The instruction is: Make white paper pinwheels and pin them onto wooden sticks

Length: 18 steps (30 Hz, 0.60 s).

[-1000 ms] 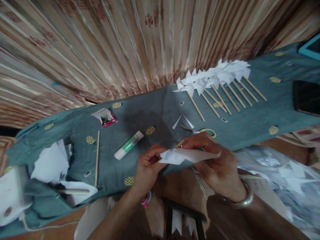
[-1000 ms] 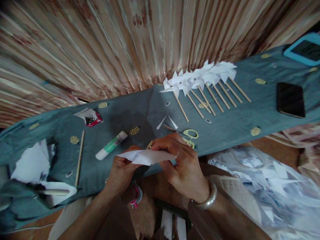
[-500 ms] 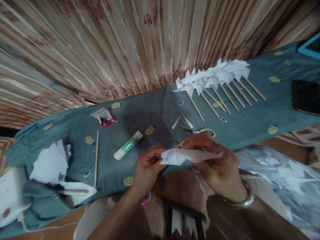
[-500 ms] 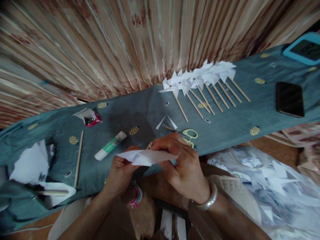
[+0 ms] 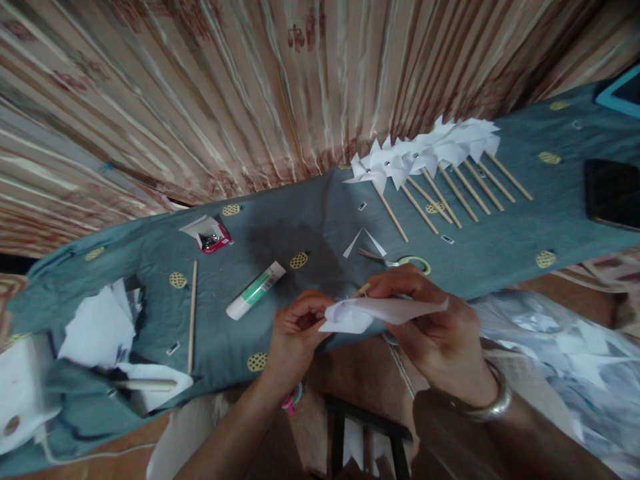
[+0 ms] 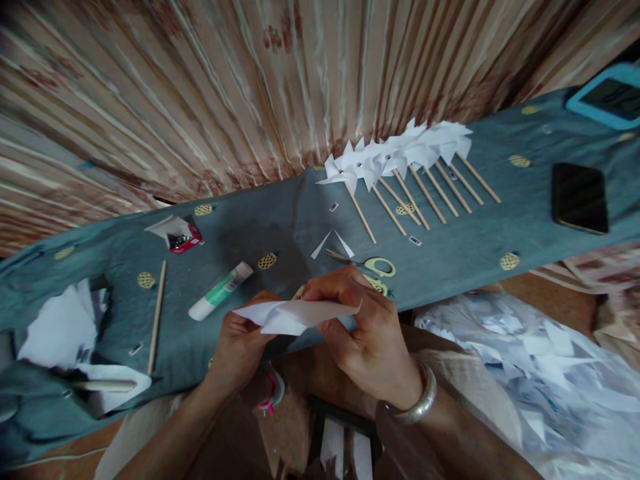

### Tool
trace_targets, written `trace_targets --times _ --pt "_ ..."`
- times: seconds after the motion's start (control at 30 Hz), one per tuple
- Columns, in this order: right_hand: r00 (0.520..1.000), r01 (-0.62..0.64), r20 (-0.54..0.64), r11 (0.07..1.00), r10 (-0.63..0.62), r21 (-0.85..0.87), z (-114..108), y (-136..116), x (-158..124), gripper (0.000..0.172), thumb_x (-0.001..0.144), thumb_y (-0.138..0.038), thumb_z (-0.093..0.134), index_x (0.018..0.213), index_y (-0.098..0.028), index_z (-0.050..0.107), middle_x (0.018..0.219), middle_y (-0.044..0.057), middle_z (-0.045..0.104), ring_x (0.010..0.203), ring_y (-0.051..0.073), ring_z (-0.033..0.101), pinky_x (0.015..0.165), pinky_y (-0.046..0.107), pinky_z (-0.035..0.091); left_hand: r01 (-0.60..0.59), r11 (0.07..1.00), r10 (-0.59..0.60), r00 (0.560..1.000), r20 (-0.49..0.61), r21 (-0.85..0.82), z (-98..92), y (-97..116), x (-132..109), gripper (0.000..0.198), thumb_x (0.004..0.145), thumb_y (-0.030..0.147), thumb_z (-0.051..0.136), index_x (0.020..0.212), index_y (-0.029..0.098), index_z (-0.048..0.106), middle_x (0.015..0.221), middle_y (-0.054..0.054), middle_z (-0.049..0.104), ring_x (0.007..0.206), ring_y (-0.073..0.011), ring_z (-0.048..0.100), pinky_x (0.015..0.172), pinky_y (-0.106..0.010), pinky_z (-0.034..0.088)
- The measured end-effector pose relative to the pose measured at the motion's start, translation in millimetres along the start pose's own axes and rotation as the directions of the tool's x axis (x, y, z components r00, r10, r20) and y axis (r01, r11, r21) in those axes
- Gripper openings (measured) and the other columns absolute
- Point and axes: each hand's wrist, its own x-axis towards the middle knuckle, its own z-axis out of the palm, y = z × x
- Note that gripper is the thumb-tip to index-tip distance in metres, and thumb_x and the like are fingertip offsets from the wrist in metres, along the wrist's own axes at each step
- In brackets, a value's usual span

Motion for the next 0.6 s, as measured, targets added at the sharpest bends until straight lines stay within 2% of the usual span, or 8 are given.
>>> trace_targets --times 0.23,0.37,0.6 --pt "0.977 -0.212 0.052 0.959 0.205 0.190 -0.9 1.2 3.9 0.008 0.088 -0.017 0.066 0.093 -0.023 0.070 0.095 0.003 0.074 0.090 0.016 0.071 0.076 0.027 0.056 0.037 0.999 -0.037 0.999 -0.014 -0.019 1.7 4.7 -2.3 0.018 0.059 0.029 0.089 0.067 0.019 0.077 0.070 -0.001 0.065 0.067 -0.0129 0.058 0.065 -0.023 0.047" --pt "0.951 -0.309 0.103 0.925 0.293 0.221 -0.6 7.2 8.6 0.004 0.088 -0.023 0.069 0.090 -0.021 0.072 0.095 0.003 0.076 0.086 0.016 0.071 0.075 0.026 0.054 0.051 0.998 -0.052 0.998 -0.031 -0.045 0.6 -0.7 -3.3 0.018 0.057 0.026 0.090 0.068 0.019 0.077 0.071 0.000 0.065 0.068 -0.0123 0.058 0.066 -0.022 0.047" --pt "0.935 -0.355 0.100 0.895 0.341 0.268 8.5 15.5 9.8 0.007 0.084 -0.026 0.073 0.088 -0.021 0.072 0.091 0.002 0.078 0.081 0.015 0.070 0.073 0.026 0.052 0.009 0.998 -0.012 0.998 -0.056 -0.059 -7.9 -12.7 -3.0 0.016 0.054 0.016 0.087 0.066 0.019 0.077 0.069 0.000 0.065 0.066 -0.0112 0.058 0.064 -0.020 0.045"
